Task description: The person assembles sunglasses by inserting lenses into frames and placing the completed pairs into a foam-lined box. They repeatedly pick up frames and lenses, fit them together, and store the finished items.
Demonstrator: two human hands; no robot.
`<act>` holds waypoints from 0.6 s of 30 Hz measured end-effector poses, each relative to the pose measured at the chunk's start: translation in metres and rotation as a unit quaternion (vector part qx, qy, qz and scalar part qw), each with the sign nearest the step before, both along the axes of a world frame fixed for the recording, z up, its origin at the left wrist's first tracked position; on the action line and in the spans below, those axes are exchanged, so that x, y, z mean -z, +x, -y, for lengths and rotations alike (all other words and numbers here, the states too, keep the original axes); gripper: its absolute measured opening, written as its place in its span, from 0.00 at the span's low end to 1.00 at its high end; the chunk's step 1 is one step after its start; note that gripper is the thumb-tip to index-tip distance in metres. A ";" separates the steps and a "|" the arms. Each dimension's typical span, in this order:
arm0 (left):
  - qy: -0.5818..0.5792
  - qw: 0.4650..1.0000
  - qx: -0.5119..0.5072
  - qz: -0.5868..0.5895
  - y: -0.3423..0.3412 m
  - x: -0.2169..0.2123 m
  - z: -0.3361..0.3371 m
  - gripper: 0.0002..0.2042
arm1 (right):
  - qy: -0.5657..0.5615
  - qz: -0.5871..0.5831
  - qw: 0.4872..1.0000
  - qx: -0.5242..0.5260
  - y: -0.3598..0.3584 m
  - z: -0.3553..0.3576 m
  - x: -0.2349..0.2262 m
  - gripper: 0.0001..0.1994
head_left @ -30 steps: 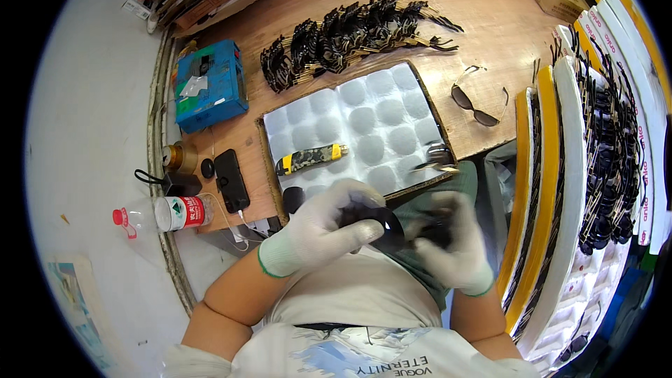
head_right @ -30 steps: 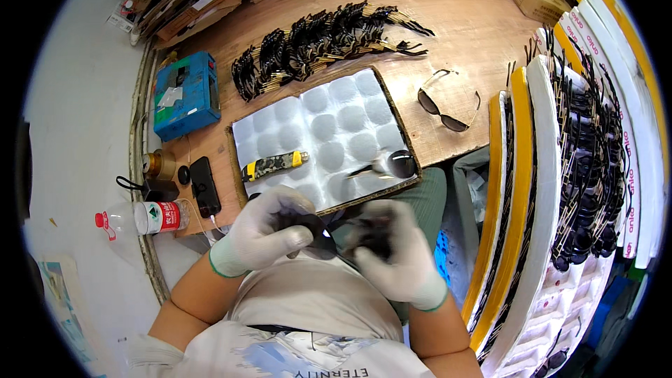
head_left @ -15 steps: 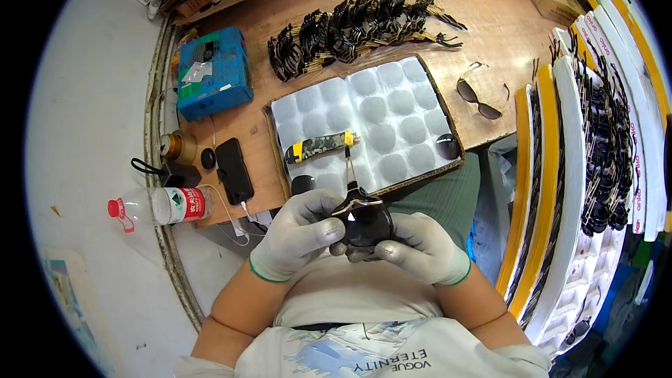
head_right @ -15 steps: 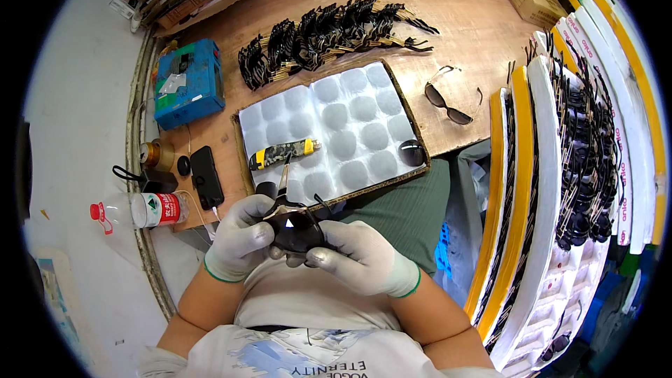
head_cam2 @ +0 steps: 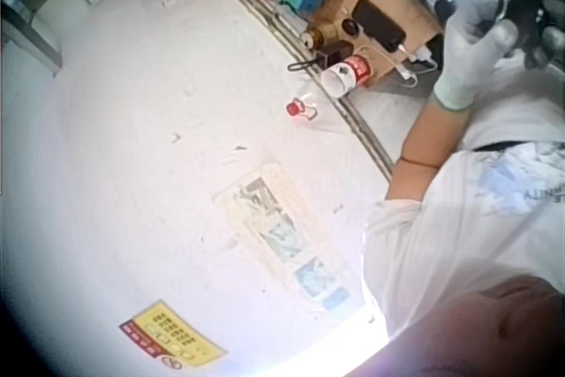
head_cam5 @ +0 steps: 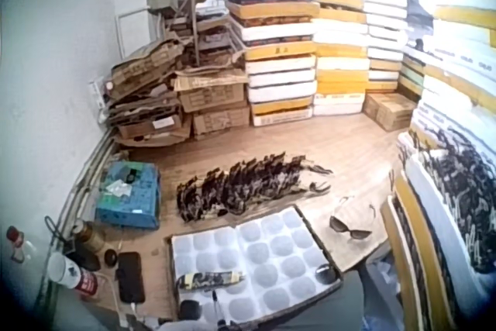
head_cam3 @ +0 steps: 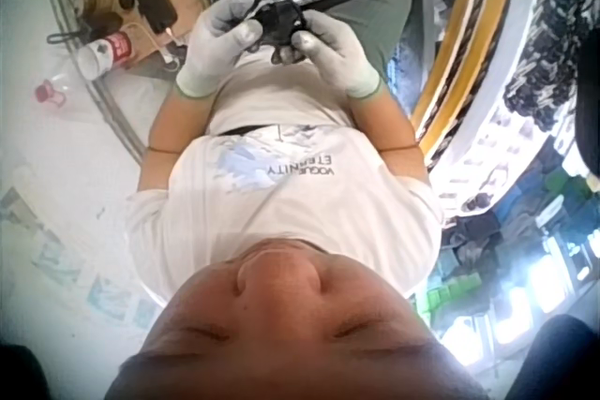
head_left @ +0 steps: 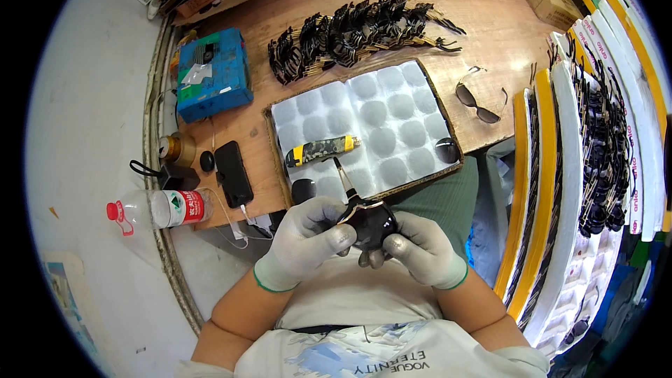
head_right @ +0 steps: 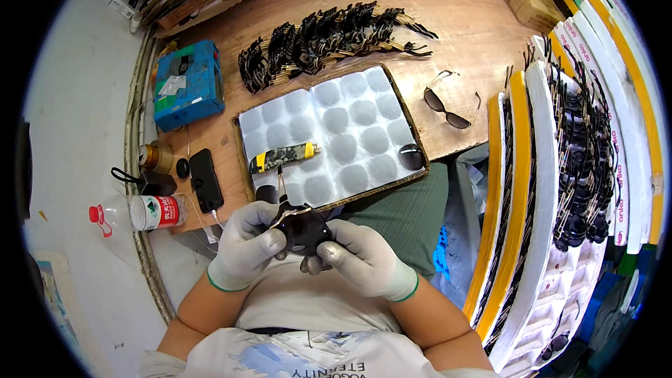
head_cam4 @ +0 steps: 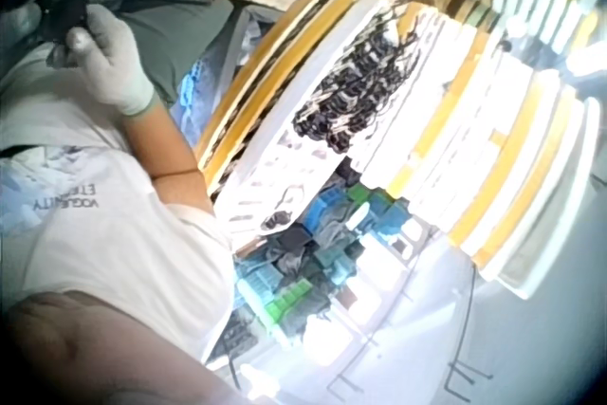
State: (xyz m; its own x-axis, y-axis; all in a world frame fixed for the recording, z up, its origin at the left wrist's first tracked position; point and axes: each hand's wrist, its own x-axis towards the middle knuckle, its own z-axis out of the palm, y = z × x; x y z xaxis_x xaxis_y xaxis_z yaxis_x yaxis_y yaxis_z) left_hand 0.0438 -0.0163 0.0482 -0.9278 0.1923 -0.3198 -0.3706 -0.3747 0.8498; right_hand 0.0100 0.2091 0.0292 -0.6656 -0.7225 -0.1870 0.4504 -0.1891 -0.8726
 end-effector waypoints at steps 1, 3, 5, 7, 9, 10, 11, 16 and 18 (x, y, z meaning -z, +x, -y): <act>0.011 1.000 0.004 -0.001 0.000 -0.001 0.000 0.16 | -0.004 0.006 1.000 -0.024 -0.002 -0.003 0.000 0.14; 0.015 0.999 0.045 -0.009 -0.003 -0.004 0.004 0.15 | -0.011 0.019 0.997 -0.071 -0.008 -0.008 0.001 0.14; 0.018 0.997 0.073 -0.001 -0.004 -0.013 0.006 0.14 | -0.024 -0.018 0.994 -0.101 -0.014 -0.010 -0.003 0.13; -0.014 0.995 0.093 -0.011 -0.001 -0.011 0.011 0.14 | -0.033 -0.045 0.992 -0.111 -0.015 -0.011 -0.003 0.14; -0.030 0.993 0.110 -0.019 0.000 -0.007 0.016 0.13 | -0.039 -0.062 0.992 -0.100 -0.013 -0.010 0.001 0.18; -0.024 0.996 0.081 -0.007 0.001 -0.006 0.014 0.13 | -0.021 -0.064 0.994 -0.089 -0.012 -0.009 0.001 0.15; -0.019 0.998 0.052 0.005 0.001 -0.006 0.009 0.13 | -0.003 -0.066 0.995 -0.077 -0.012 -0.007 -0.001 0.13; -0.025 0.999 -0.035 0.006 0.004 0.008 -0.006 0.16 | 0.068 -0.123 0.990 0.003 -0.006 0.000 -0.004 0.12; -0.051 0.998 -0.019 -0.027 0.004 0.011 -0.007 0.19 | 0.092 -0.164 0.982 0.016 -0.005 0.000 -0.006 0.12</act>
